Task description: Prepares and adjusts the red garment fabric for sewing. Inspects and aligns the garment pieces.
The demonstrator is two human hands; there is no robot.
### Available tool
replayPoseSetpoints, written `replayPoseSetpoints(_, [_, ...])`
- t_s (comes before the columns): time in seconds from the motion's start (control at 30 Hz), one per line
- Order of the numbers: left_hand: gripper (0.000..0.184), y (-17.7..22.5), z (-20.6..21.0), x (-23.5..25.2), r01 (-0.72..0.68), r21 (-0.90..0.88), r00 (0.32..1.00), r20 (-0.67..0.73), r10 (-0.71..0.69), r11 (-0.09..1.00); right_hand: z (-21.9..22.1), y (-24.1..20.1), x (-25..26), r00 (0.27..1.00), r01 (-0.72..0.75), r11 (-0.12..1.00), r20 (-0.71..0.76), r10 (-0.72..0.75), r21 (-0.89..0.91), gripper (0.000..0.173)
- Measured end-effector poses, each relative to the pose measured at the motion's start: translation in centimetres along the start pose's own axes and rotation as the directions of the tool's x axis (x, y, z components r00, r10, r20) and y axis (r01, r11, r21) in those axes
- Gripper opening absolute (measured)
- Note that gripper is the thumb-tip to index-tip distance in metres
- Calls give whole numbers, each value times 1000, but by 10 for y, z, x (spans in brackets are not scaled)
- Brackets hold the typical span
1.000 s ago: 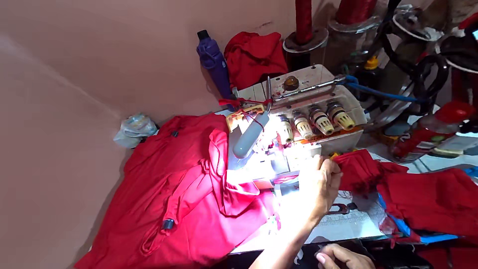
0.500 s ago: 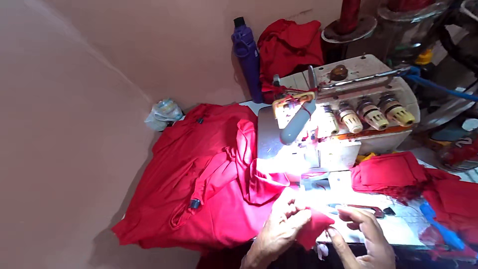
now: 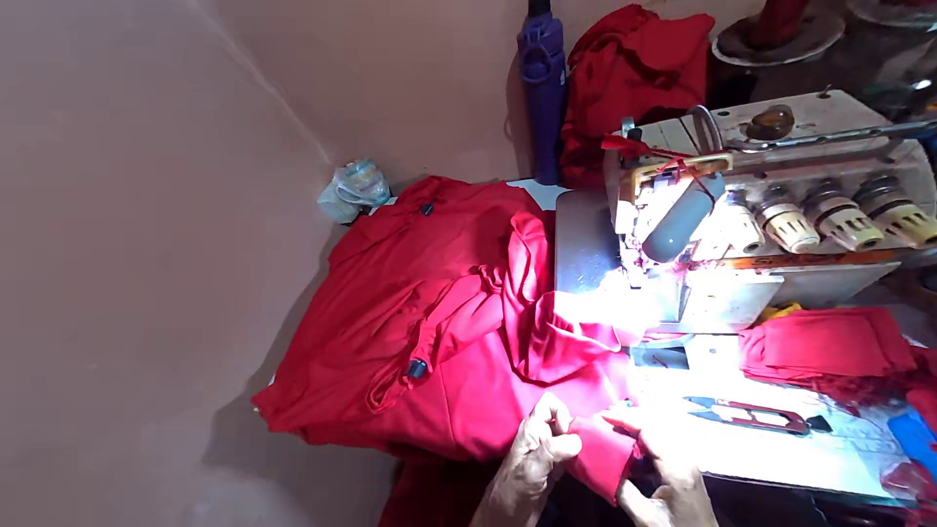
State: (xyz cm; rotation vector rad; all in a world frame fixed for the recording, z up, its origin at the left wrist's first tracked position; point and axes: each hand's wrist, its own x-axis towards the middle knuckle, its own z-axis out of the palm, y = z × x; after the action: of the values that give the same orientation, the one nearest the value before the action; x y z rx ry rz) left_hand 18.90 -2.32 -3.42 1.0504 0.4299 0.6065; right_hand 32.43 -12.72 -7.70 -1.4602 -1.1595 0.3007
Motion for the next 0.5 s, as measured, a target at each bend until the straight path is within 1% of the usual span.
replayPoseSetpoints(0.1, [9, -2, -7, -10, 52, -184, 995, 88, -36, 982, 10, 5, 1, 995, 5, 997, -95, 2, 76, 25])
replayPoseSetpoints(0.13, [8, -2, -7, -13, 47, -227, 994, 103, -24, 973, 10, 4, 4, 992, 22, 994, -123, -8, 107, 21])
replayPoseSetpoints(0.17, [9, -3, -8, -16, 24, -221, 994, 112, 1, 975, 7, 2, 6, 990, 46, 992, -139, -29, 118, 17])
replayPoseSetpoints(0.2, [14, -5, -12, -18, -15, -185, 990, 133, 40, 983, 3, 0, 9, 988, 72, 992, -146, -57, 104, 15])
replayPoseSetpoints(0.3, [39, -10, -23, -22, -141, -39, 975, 170, 146, 989, -4, -6, 16, 975, 131, 990, -184, -121, 45, 14])
replayPoseSetpoints(0.33, [41, -11, -24, -23, -184, 26, 970, 168, 177, 983, -6, -7, 18, 975, 133, 990, -186, -123, 39, 13])
replayPoseSetpoints(0.4, [37, -13, -21, -23, -270, 149, 959, 125, 253, 951, -5, -8, 19, 973, 145, 988, -192, -131, 58, 13])
replayPoseSetpoints(0.5, [19, -20, -16, -21, -366, 230, 929, 36, 368, 902, 0, -7, 19, 974, 161, 982, -175, -142, 103, 11])
